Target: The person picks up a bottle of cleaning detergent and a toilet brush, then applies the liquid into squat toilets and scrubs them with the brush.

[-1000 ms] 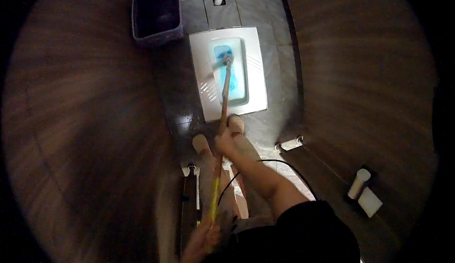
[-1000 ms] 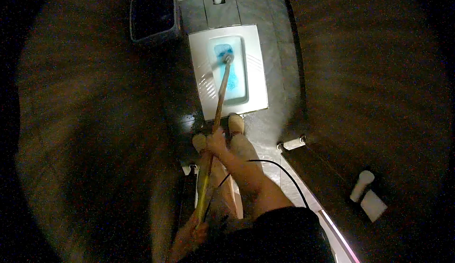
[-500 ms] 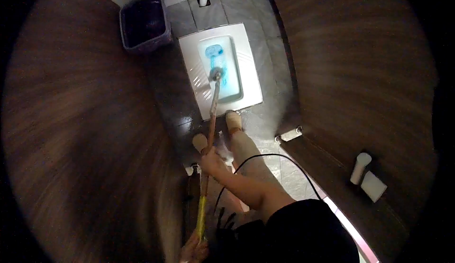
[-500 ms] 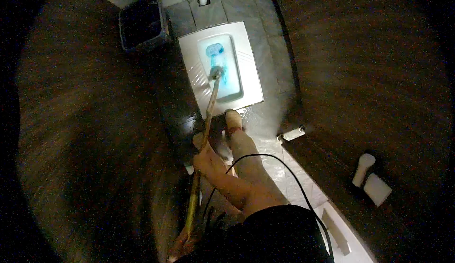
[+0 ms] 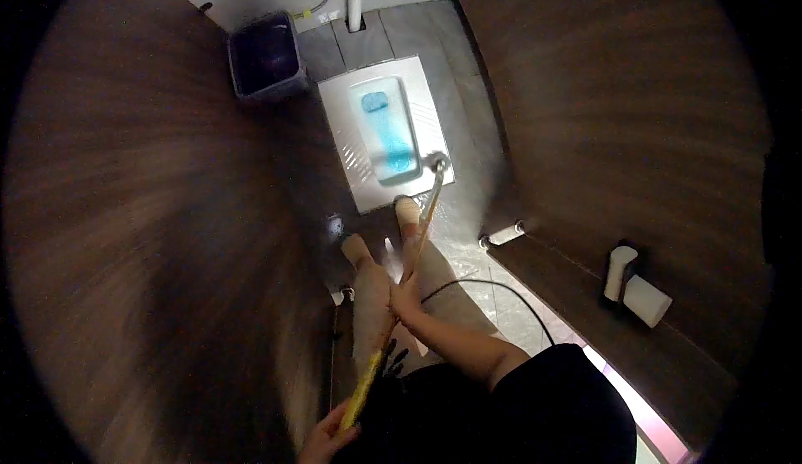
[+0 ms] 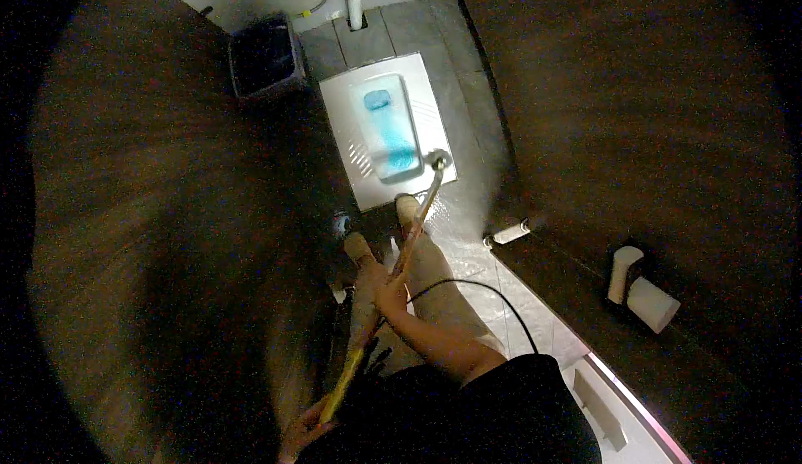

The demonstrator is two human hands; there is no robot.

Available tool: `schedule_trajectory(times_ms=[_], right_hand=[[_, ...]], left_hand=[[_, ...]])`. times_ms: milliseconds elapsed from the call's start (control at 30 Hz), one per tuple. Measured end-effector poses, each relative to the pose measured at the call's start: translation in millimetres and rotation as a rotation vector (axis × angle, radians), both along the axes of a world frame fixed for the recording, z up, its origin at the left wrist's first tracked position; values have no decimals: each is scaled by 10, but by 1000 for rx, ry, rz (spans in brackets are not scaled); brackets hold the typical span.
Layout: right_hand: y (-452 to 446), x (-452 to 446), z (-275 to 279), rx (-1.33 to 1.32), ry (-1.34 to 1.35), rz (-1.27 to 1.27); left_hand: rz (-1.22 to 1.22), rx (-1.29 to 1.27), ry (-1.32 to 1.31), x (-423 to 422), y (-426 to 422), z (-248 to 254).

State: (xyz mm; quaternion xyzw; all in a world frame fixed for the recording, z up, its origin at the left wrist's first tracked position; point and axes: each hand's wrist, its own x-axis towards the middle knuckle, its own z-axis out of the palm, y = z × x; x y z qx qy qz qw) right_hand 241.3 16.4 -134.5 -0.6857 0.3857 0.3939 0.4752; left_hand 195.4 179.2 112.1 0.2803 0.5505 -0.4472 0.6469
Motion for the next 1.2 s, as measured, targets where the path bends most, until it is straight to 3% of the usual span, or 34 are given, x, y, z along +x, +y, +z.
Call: schedule_trajectory(times_ms=[67,233,267,333,433,500,533,733,867,967,1000,1100,1200], right_hand=[[55,48,71,-221,-353,-80],[6,721,-107,-320,-297,198],[-50,724,-699,-382,-397,276],[-80,855,-1138,-435,-479,357],[-37,1390,-265,-76,-287,179],[-119,1415,82,36,-308,21],[-158,1320,-7,-109,-359,92],[-118,1198,-549,-124,-345,-2],[264,1289,-347,-73,-250,221],[398,1275,-197,-70,-304,151],[381,1225,-258,-217,-347,210],[84,1244,-398,-71,-374,79],[-72,1431,-414,-121,-411,105]], left_hand=[[-22,-17,-14,8,-49,-33],[-68,-39,-60,121,-160,-204],[-58,-8,-82,220,-237,-250],[-26,96,-131,394,-372,-285],[15,12,-183,525,-399,-242],[-9,16,-177,509,-428,-115],[-39,22,-148,501,-431,-60],[80,-28,-74,492,-411,-291],[70,23,-100,414,-373,-213],[55,68,-60,588,-422,-79],[68,43,-79,500,-378,-105],[98,-26,-97,493,-370,-106],[135,-58,-118,547,-511,-228]])
